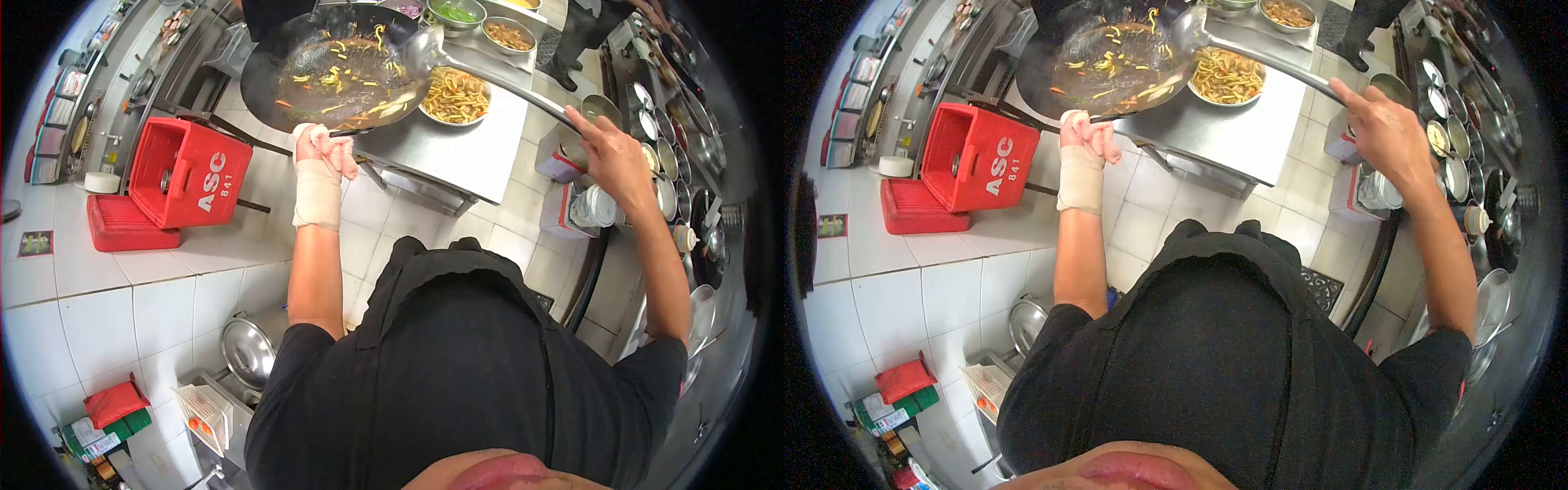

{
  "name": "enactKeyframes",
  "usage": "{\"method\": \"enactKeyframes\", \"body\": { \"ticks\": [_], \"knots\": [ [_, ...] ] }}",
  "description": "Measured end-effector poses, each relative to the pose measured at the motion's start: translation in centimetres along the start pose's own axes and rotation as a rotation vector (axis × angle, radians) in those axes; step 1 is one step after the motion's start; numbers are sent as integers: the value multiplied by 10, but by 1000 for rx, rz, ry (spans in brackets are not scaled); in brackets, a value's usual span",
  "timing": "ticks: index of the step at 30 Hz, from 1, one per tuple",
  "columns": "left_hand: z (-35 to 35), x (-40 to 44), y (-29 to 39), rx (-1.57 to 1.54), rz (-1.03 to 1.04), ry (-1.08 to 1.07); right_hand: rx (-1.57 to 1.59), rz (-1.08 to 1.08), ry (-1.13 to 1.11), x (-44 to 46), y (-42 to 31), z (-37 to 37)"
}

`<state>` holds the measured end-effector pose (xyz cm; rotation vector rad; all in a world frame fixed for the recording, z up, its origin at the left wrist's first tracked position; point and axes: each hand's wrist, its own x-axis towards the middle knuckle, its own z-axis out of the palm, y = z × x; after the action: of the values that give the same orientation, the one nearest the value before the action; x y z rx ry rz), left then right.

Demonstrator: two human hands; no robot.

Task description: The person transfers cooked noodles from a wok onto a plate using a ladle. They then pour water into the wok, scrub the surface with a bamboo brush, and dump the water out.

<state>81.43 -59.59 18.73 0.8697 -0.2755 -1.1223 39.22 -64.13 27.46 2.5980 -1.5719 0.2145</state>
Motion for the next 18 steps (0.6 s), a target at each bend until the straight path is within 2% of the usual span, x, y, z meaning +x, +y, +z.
{"method": "enactKeyframes", "body": {
  "ticks": [4,8,10,12,14,17,18],
  "knots": [
    [-2,0,4,-65,-120,-65,24,12,53,-14,18,-11],
    [-7,5,-2,-1,-123,4,85,67,31,-21,32,3],
    [-15,9,-3,33,-144,-47,177,83,58,-23,31,15],
    [-28,18,-1,35,-194,-166,392,68,111,-21,33,39],
    [-34,28,-3,90,-168,-80,587,87,103,-13,23,62],
    [-27,23,-2,116,-158,-40,829,162,-62,11,-22,73],
    [-38,37,-8,102,-128,-11,889,89,-46,23,-33,86]
  ]
}}
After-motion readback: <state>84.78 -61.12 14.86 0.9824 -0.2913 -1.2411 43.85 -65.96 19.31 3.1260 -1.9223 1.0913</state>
